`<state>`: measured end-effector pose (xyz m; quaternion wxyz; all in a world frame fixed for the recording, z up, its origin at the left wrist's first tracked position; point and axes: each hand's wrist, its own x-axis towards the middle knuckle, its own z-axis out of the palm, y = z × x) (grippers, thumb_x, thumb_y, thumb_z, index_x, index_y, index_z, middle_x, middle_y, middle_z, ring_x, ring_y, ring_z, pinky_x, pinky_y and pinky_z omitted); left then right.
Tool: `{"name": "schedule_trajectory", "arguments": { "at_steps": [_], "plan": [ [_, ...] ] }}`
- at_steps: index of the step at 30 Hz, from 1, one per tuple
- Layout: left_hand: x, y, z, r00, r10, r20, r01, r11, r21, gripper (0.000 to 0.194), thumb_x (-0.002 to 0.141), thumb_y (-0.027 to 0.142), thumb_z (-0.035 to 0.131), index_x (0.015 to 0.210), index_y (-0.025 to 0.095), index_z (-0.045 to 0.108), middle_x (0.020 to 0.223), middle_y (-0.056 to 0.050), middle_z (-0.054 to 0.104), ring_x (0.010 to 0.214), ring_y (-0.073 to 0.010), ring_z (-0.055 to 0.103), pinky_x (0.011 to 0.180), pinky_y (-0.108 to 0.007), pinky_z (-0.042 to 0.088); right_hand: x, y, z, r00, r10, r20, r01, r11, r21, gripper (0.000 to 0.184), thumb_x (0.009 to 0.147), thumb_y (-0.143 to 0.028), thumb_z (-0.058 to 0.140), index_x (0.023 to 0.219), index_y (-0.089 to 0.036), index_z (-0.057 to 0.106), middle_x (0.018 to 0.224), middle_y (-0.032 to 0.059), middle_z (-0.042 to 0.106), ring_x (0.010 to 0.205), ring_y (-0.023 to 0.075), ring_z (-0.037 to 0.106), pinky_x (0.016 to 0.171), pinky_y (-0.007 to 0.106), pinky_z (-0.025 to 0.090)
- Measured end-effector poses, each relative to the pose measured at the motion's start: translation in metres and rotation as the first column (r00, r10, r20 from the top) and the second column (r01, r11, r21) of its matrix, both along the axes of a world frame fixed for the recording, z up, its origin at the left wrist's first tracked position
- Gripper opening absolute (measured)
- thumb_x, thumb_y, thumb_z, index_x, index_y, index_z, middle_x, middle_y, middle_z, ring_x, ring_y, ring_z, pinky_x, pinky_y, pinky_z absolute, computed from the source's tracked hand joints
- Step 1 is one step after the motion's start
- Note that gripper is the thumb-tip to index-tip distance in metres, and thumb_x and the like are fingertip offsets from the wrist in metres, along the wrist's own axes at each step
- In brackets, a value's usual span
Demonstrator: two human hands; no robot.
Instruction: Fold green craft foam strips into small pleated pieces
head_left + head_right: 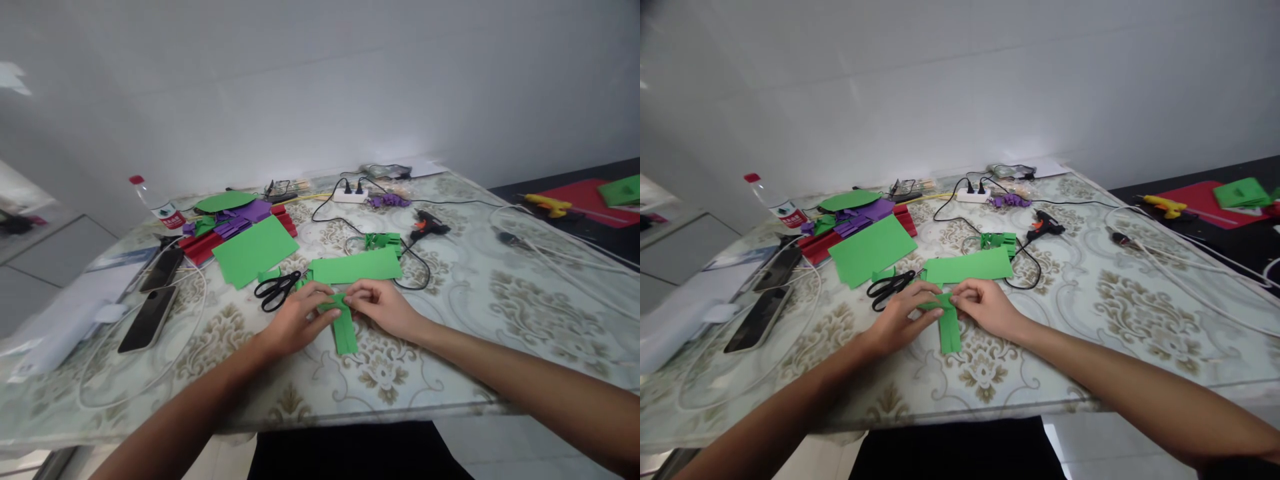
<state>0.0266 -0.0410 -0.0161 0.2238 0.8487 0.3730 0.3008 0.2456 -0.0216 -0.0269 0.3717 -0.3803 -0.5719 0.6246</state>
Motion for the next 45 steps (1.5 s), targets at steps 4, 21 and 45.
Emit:
{"name": "schedule_trajectory", "arguments": {
  "at_steps": [4,21,45],
  "plan": [
    [0.0,0.001,-0.004,0.999,-0.022,0.032,0.022,1.0,-0.004,0.012,0.089,0.019,0.064,0.101,0.019,0.066,0.114,-0.009,0.061,0.097,-0.0175,0.064,0.073,-0.024,0.055,0.001,0.0,-0.003,1.0,0.005,0.012,-0.005,1.0,0.004,0.039,0.075,-0.05,0.079,0.088,-0.015,0.067,0.071,0.0015,0.069,0.064,0.0145,0.064,0.061,0.028,0.054],
    [-0.001,0.004,-0.006,0.998,0.012,0.063,-0.014,1.0,0.023,0.012,0.09,0.017,0.062,0.102,0.019,0.063,0.105,-0.008,0.068,0.095,-0.0181,0.064,0.071,-0.025,0.054,0.002,0.001,-0.008,0.998,0.059,-0.016,-0.058,0.996,0.066,0.028,0.082,-0.031,0.067,0.105,-0.016,0.066,0.076,0.0013,0.068,0.066,0.015,0.065,0.063,0.028,0.055],
    [0.007,-0.002,-0.01,0.956,0.146,0.254,-0.068,0.954,-0.293,0.012,0.092,0.029,0.063,0.094,0.02,0.056,0.079,0.001,0.064,0.073,-0.0123,0.064,0.068,-0.023,0.053,-0.002,-0.002,-0.005,0.991,0.011,-0.13,0.002,0.996,0.094,0.039,0.076,-0.041,0.082,0.085,-0.021,0.05,0.065,-0.0067,0.057,0.059,0.0115,0.058,0.059,0.025,0.047]
  ]
}}
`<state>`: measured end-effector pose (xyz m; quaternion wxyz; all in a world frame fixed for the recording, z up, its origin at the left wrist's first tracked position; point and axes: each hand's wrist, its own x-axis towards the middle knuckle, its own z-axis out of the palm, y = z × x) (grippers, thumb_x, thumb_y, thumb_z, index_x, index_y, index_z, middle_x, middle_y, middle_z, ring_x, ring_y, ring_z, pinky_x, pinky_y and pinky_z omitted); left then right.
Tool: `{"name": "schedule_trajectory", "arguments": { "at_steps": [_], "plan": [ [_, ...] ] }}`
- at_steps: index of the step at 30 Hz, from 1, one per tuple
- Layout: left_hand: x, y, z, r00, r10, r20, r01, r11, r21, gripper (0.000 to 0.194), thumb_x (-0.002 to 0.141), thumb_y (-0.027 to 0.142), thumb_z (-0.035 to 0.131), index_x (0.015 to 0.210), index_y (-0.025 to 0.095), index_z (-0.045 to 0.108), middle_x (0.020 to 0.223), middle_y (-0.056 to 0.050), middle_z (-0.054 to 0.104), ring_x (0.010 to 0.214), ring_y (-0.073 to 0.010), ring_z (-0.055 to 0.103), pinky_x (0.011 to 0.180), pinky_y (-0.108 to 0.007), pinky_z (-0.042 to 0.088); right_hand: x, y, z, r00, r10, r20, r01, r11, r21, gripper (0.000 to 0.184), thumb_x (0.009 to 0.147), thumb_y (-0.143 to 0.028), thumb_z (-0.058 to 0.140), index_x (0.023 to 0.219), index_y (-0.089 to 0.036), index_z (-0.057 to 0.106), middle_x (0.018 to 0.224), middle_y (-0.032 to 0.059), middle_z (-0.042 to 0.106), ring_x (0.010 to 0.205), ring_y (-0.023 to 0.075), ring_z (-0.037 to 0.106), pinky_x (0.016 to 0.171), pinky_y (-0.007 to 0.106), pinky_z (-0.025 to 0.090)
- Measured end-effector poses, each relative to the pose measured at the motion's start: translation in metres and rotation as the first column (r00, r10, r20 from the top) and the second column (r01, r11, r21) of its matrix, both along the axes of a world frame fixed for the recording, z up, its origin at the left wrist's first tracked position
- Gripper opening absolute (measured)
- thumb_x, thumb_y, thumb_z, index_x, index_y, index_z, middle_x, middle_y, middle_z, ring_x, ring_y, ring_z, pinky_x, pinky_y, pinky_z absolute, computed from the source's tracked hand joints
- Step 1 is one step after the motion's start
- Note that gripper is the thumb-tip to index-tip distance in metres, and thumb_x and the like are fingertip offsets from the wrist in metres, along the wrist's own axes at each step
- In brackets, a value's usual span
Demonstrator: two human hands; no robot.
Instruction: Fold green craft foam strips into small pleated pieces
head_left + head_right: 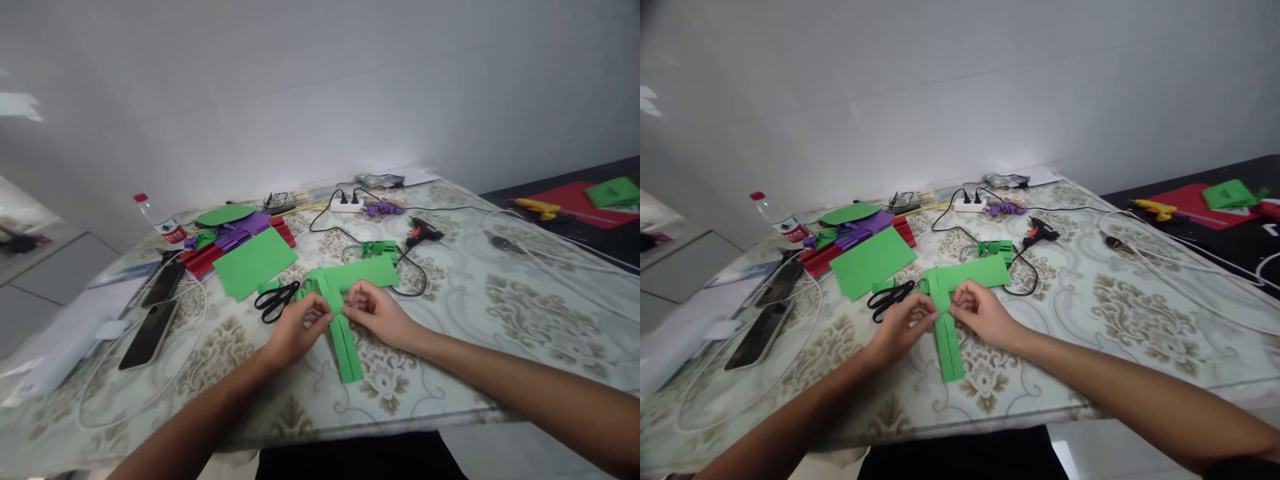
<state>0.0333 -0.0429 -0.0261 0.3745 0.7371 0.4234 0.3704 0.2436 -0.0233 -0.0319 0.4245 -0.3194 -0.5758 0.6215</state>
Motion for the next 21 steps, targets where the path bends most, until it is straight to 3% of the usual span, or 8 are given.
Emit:
{"name": "schedule_trajectory", "arguments": {
  "at_steps": [4,10,21],
  "plan": [
    [0.0,-0.001,0.0,0.999,0.016,-0.041,-0.014,0.999,0.04,0.015,0.087,0.027,0.068,0.099,0.018,0.065,0.083,-0.002,0.067,0.073,-0.0129,0.065,0.069,-0.023,0.053,0.0,-0.001,0.001,0.997,-0.017,0.071,0.012,0.998,0.063,0.033,0.076,-0.041,0.081,0.086,-0.017,0.06,0.071,-0.0032,0.06,0.063,0.0106,0.056,0.06,0.025,0.044],
    [0.002,-0.002,-0.001,0.998,0.07,-0.001,-0.069,0.995,0.074,0.022,0.086,0.03,0.072,0.104,0.018,0.07,0.083,-0.004,0.07,0.074,-0.0144,0.066,0.069,-0.024,0.055,0.001,-0.001,0.001,0.996,-0.028,0.087,0.023,0.998,0.06,0.039,0.068,-0.038,0.087,0.093,-0.016,0.068,0.073,-0.0011,0.063,0.067,0.0125,0.059,0.066,0.027,0.048],
    [0.003,-0.006,0.009,0.992,0.119,-0.046,-0.091,0.915,0.394,0.014,0.087,0.026,0.073,0.1,0.02,0.076,0.083,-0.005,0.075,0.074,-0.0161,0.068,0.069,-0.026,0.053,0.004,-0.007,0.004,0.965,-0.176,0.193,0.111,0.945,0.308,0.022,0.079,-0.036,0.079,0.094,-0.019,0.078,0.088,0.0063,0.075,0.077,0.0193,0.067,0.072,0.031,0.052]
  ]
}}
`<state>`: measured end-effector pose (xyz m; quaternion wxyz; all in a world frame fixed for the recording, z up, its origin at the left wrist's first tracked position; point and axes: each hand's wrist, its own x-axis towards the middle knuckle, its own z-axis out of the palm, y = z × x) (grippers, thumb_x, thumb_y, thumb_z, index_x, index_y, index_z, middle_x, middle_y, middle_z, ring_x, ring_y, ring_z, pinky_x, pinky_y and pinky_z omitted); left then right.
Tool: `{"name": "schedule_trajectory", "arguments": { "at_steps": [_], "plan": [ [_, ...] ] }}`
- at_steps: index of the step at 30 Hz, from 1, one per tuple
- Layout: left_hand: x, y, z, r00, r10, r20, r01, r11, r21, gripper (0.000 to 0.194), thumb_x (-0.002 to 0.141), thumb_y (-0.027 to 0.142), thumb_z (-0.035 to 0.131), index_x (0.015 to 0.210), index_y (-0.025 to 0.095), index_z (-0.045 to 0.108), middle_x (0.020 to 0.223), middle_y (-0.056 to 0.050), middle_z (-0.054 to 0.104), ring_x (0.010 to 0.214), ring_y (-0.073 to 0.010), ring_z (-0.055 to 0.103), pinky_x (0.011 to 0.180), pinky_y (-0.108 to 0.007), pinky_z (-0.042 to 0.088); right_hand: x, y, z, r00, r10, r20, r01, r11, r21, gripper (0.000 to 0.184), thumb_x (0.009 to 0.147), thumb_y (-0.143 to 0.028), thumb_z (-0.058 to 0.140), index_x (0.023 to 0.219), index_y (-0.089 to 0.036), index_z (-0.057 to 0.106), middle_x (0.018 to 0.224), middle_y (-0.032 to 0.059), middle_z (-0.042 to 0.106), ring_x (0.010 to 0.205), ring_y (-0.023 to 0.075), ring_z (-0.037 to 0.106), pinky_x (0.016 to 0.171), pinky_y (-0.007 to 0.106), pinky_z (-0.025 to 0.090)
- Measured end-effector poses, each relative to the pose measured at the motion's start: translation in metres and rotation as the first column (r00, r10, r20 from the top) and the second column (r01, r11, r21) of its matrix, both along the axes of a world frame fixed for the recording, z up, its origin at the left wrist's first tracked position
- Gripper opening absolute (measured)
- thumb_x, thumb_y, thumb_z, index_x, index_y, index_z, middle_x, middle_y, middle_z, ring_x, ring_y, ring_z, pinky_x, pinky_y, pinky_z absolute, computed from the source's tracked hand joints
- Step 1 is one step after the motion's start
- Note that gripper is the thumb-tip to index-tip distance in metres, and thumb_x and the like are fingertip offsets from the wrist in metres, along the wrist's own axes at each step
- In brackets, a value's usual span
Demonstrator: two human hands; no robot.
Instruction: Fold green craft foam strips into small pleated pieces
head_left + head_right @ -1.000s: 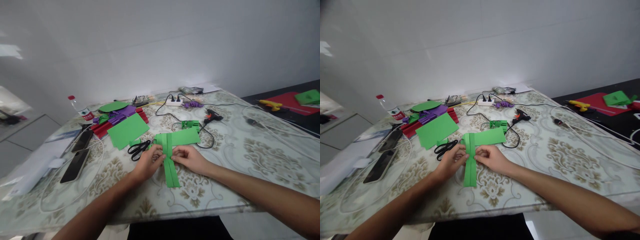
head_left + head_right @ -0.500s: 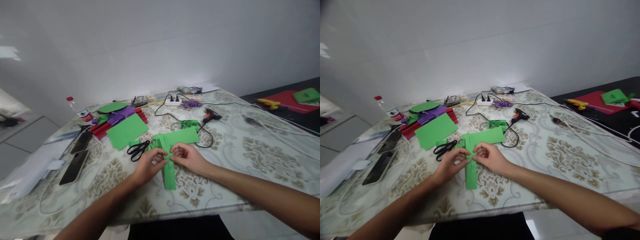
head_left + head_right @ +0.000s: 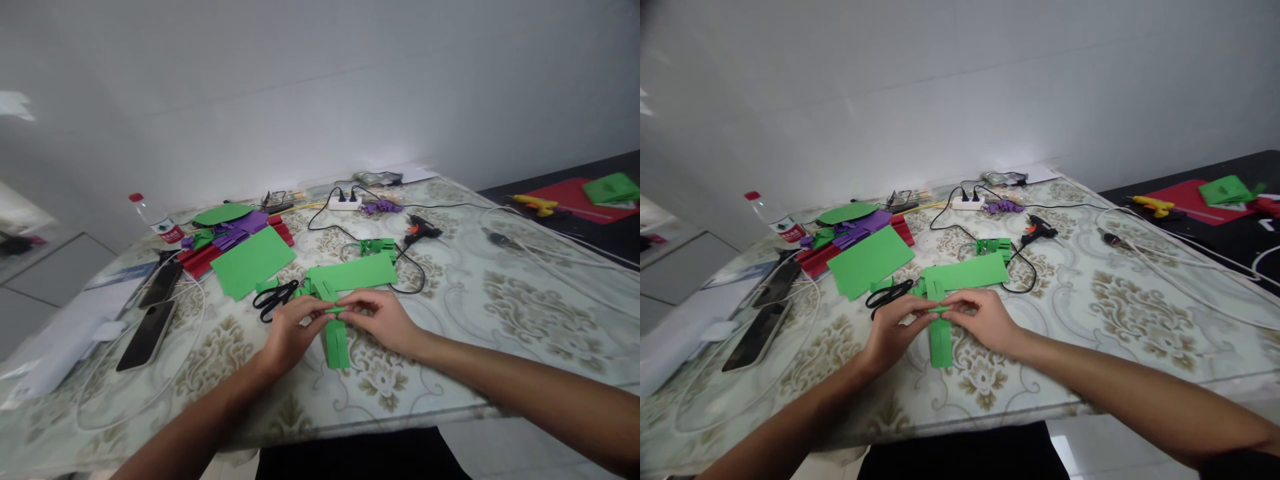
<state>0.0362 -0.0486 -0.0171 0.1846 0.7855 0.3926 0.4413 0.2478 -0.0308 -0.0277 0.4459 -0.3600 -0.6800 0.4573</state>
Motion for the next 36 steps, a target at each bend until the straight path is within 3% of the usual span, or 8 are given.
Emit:
{"name": "schedule_trajectory", "arguments": {
  "at_steps": [8,12,14,18,23,26,31,36],
  "plan": [
    [0.001,0.0,0.002,1.0,0.007,-0.016,-0.006,0.999,0.054,0.008,0.088,0.022,0.071,0.094,0.021,0.077,0.08,-0.004,0.07,0.076,-0.0148,0.065,0.069,-0.025,0.052,0.0,-0.004,0.006,0.997,-0.024,0.074,0.012,0.988,0.154,0.016,0.086,-0.036,0.074,0.093,-0.022,0.074,0.089,0.0058,0.07,0.081,0.0197,0.065,0.073,0.031,0.051],
    [0.002,-0.002,0.004,1.0,0.007,-0.004,-0.007,0.998,0.066,0.006,0.09,0.023,0.068,0.09,0.019,0.073,0.08,-0.003,0.069,0.074,-0.0143,0.063,0.068,-0.025,0.051,0.0,-0.004,0.01,0.988,-0.049,0.147,0.014,0.974,0.225,0.029,0.081,-0.035,0.078,0.106,-0.023,0.071,0.111,0.0095,0.068,0.104,0.0252,0.064,0.091,0.038,0.05],
    [0.002,-0.004,0.006,1.0,0.013,0.014,-0.014,0.998,0.055,0.007,0.092,0.023,0.065,0.088,0.018,0.068,0.079,-0.003,0.068,0.071,-0.0134,0.062,0.067,-0.025,0.05,0.0,-0.004,0.011,0.987,-0.023,0.16,-0.017,0.97,0.244,0.027,0.083,-0.034,0.076,0.107,-0.023,0.07,0.117,0.0096,0.068,0.111,0.0264,0.062,0.099,0.04,0.046],
    [-0.001,-0.006,0.007,0.996,0.035,0.087,-0.028,0.997,-0.072,0.012,0.095,0.026,0.058,0.088,0.017,0.062,0.076,-0.002,0.064,0.067,-0.0116,0.059,0.063,-0.022,0.048,0.0,-0.004,0.009,0.983,0.011,0.183,-0.036,0.991,0.13,0.017,0.088,-0.035,0.07,0.095,-0.02,0.072,0.097,0.006,0.075,0.09,0.0226,0.068,0.082,0.033,0.05],
    [-0.004,-0.001,0.002,0.995,0.057,0.078,-0.038,0.973,-0.226,0.019,0.096,0.034,0.056,0.09,0.017,0.061,0.077,-0.002,0.062,0.065,-0.0119,0.058,0.062,-0.023,0.048,-0.001,-0.004,0.006,0.982,0.129,0.141,-0.12,0.99,-0.071,0.027,0.089,-0.043,0.067,0.081,-0.017,0.071,0.072,0.0019,0.072,0.062,0.0155,0.061,0.057,0.025,0.043],
    [-0.004,0.002,-0.002,0.996,0.03,0.084,-0.003,0.953,-0.303,0.023,0.097,0.038,0.054,0.09,0.017,0.063,0.072,-0.001,0.063,0.062,-0.012,0.058,0.06,-0.023,0.047,-0.001,-0.004,0.005,0.982,0.17,0.083,-0.158,0.978,-0.139,0.028,0.088,-0.044,0.069,0.083,-0.017,0.071,0.072,0.0021,0.072,0.059,0.0147,0.061,0.054,0.024,0.041],
    [-0.001,0.004,-0.001,0.971,0.042,0.236,0.068,0.896,-0.439,0.033,0.094,0.046,0.057,0.081,0.016,0.061,0.064,0.0,0.064,0.054,-0.011,0.059,0.054,-0.022,0.047,-0.001,-0.002,0.004,0.982,0.167,0.083,-0.15,0.973,-0.176,0.031,0.085,-0.047,0.07,0.083,-0.016,0.072,0.07,0.0028,0.072,0.057,0.0142,0.06,0.05,0.023,0.039],
    [-0.004,0.012,0.003,0.934,0.124,0.336,0.063,0.867,-0.495,0.039,0.087,0.053,0.064,0.078,0.016,0.06,0.061,0.001,0.063,0.049,-0.0109,0.059,0.052,-0.023,0.047,-0.001,0.0,0.004,0.983,0.178,-0.046,-0.183,0.933,-0.309,0.036,0.08,-0.052,0.074,0.083,-0.016,0.072,0.072,0.0037,0.073,0.064,0.0179,0.068,0.062,0.027,0.051]
  ]
}}
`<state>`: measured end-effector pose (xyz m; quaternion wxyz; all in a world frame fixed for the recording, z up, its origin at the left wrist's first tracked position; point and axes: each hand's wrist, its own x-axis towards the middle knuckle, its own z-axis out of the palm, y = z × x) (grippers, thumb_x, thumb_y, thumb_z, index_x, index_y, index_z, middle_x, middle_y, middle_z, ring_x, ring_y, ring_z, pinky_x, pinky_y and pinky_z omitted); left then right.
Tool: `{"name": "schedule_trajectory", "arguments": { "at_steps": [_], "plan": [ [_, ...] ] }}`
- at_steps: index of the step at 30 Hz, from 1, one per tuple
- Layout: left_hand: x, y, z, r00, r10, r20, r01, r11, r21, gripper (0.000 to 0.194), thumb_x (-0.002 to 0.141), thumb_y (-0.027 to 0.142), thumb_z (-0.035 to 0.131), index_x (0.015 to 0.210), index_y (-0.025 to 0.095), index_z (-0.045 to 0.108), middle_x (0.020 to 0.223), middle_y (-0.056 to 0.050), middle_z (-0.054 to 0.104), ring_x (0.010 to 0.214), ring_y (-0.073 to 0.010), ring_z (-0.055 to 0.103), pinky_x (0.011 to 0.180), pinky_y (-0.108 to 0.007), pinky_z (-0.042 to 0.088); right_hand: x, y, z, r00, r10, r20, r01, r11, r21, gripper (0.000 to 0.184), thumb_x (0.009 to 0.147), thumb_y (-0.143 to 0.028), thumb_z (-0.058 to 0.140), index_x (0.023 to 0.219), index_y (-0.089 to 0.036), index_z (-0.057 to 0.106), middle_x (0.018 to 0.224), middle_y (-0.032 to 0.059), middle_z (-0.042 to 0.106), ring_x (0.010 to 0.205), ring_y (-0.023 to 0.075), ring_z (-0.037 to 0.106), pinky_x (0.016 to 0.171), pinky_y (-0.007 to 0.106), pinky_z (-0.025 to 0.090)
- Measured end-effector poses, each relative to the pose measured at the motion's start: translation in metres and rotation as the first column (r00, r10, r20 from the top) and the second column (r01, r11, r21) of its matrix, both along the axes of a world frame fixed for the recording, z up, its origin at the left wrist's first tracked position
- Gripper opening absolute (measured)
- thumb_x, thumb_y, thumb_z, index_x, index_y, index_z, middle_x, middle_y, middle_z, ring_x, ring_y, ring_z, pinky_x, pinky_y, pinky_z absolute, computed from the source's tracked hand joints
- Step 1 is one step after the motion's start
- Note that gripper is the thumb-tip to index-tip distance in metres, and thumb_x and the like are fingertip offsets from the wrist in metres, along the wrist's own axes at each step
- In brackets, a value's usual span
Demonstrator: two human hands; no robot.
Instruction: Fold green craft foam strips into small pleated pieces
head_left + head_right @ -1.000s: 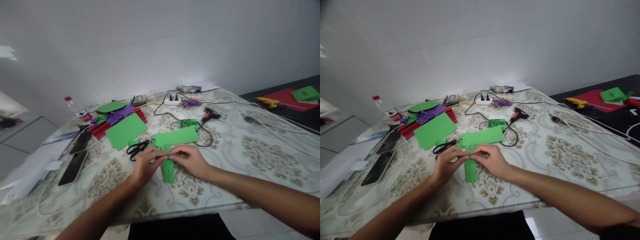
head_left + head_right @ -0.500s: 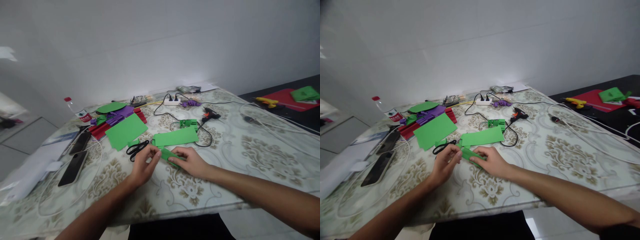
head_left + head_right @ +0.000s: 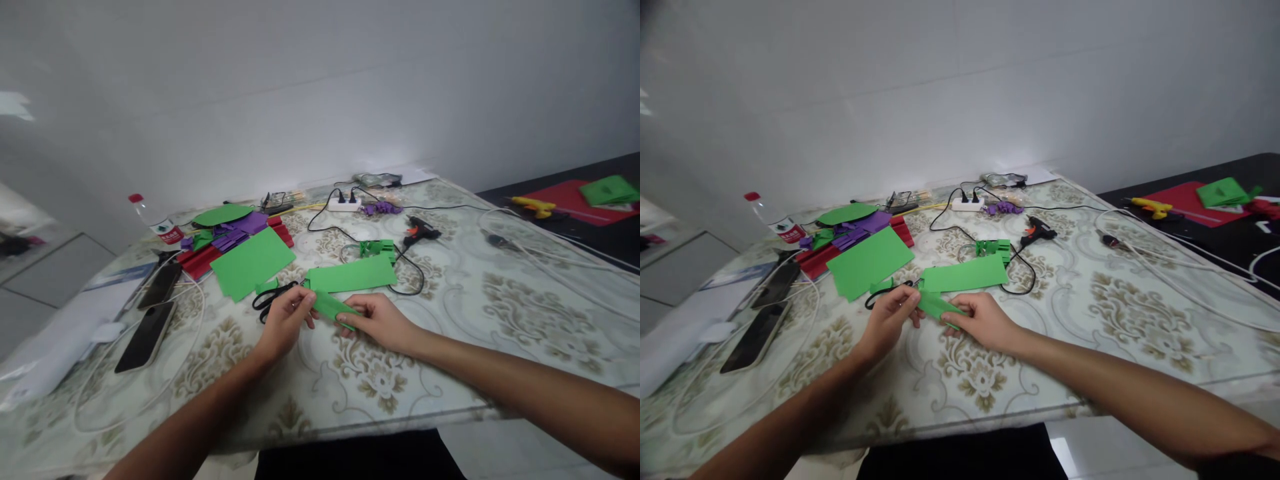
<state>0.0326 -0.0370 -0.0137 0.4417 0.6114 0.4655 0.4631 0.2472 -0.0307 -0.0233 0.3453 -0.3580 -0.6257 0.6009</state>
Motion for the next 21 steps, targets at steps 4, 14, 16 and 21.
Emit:
{"name": "schedule_trajectory", "arguments": {
  "at_steps": [4,14,16,21],
  "plan": [
    [-0.0028,0.0048,-0.0024,0.999,0.03,0.028,-0.029,0.998,-0.047,0.038,0.086,0.053,0.065,0.081,0.016,0.061,0.061,0.001,0.064,0.049,-0.0112,0.06,0.052,-0.024,0.047,-0.0006,0.0016,-0.0007,0.999,-0.02,-0.032,0.019,0.998,-0.056,0.038,0.076,-0.052,0.078,0.087,-0.016,0.073,0.073,0.0034,0.074,0.063,0.0181,0.069,0.062,0.028,0.052],
    [0.0,0.0056,-0.0003,0.999,0.04,0.033,-0.041,0.999,0.013,0.038,0.084,0.054,0.067,0.082,0.016,0.062,0.061,0.001,0.062,0.049,-0.0113,0.059,0.049,-0.023,0.05,0.0008,0.0004,-0.0065,0.999,-0.041,0.012,0.04,0.999,0.018,0.031,0.078,-0.045,0.078,0.089,-0.017,0.073,0.073,0.0033,0.074,0.064,0.0194,0.07,0.063,0.029,0.053],
    [-0.0003,0.0059,-0.0008,0.998,0.046,0.042,-0.046,0.999,0.004,0.038,0.084,0.053,0.068,0.082,0.016,0.062,0.06,0.001,0.062,0.049,-0.0114,0.059,0.048,-0.023,0.049,0.0012,0.0009,-0.0068,0.999,-0.05,0.006,0.049,0.998,0.032,0.03,0.078,-0.044,0.078,0.091,-0.017,0.074,0.073,0.003,0.074,0.064,0.0191,0.07,0.063,0.029,0.053],
    [-0.0012,0.0065,-0.0012,0.997,0.046,0.062,-0.045,0.999,-0.023,0.038,0.083,0.053,0.068,0.082,0.015,0.061,0.06,0.001,0.063,0.048,-0.0111,0.059,0.048,-0.023,0.049,0.0004,0.0015,-0.0036,0.998,-0.057,-0.034,0.058,0.998,0.022,0.03,0.077,-0.043,0.079,0.091,-0.017,0.074,0.072,0.0021,0.073,0.062,0.0175,0.068,0.06,0.027,0.051]
  ]
}}
